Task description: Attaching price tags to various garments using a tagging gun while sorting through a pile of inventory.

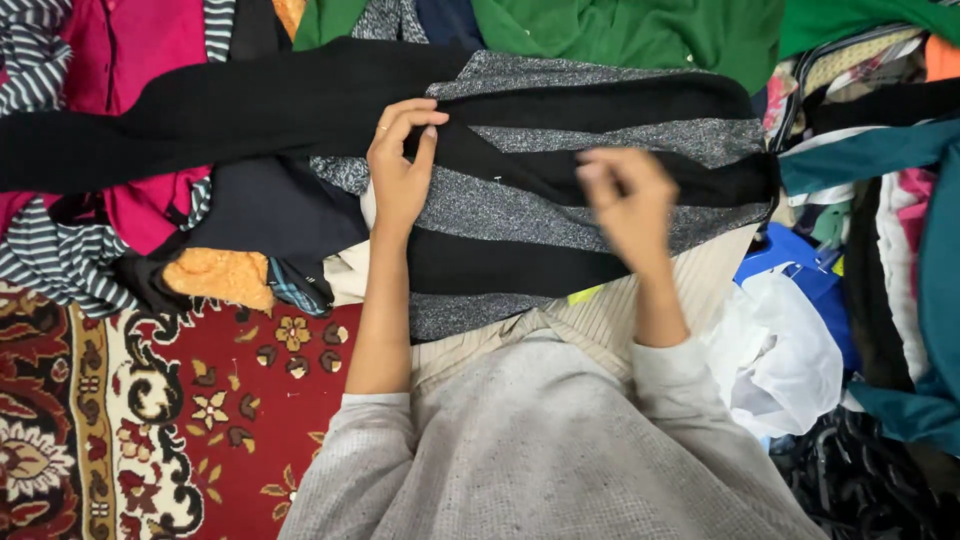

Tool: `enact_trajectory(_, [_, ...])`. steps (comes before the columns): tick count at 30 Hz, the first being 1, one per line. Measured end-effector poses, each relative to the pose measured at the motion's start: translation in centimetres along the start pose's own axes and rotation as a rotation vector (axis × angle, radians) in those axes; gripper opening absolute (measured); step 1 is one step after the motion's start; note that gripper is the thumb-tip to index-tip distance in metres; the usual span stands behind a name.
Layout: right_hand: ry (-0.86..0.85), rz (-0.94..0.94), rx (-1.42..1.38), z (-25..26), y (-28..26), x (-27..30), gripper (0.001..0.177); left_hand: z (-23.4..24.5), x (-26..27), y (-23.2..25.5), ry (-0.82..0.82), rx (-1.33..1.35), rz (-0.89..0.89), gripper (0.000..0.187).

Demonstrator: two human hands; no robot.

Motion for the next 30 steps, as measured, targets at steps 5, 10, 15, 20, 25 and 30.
enact_trajectory(5, [-0.312,0.322,-0.082,-7.8,-3.2,0.6,0.016,0.0,0.0,0.1,0.012,-0.017,0.001,0.02])
enact_trajectory(10, [-0.31,0.385,0.053,-8.6,-3.2,0.2,0.02,-0.1,0.1,-0.4,0.023,-0.021,0.003,0.02])
enact_trajectory(15, [-0.298,0.428,0.129,-8.8,-3.7,0.0,0.009,-0.2,0.2,-0.6,0.032,-0.018,-0.007,0.02])
enact_trajectory(20, [-0.273,0.447,0.104,-8.7,-3.1,-0.2,0.007,-0.1,0.0,-1.0,0.066,0.019,-0.05,0.023])
enact_trajectory(25, [-0.669,0.324,-0.196,-8.5,-6.6,0.9,0.01,-0.1,0.0,-1.1,0.057,0.013,-0.073,0.023])
enact_trajectory(30, [-1.695,0.005,-0.123,-8.6,-5.7,2.7,0.012,-0.2,0.1,-1.6,0.035,0.002,-0.1,0.023])
Point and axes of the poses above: each hand's wrist, its own x-axis away from the middle knuckle, its own z-axis out of the back of the hand, y = z × x, the point moved 6 cm from there along -x, towards the middle knuckle, and after that the axes turned 9 degrees about -x, right-handed, at the moved point
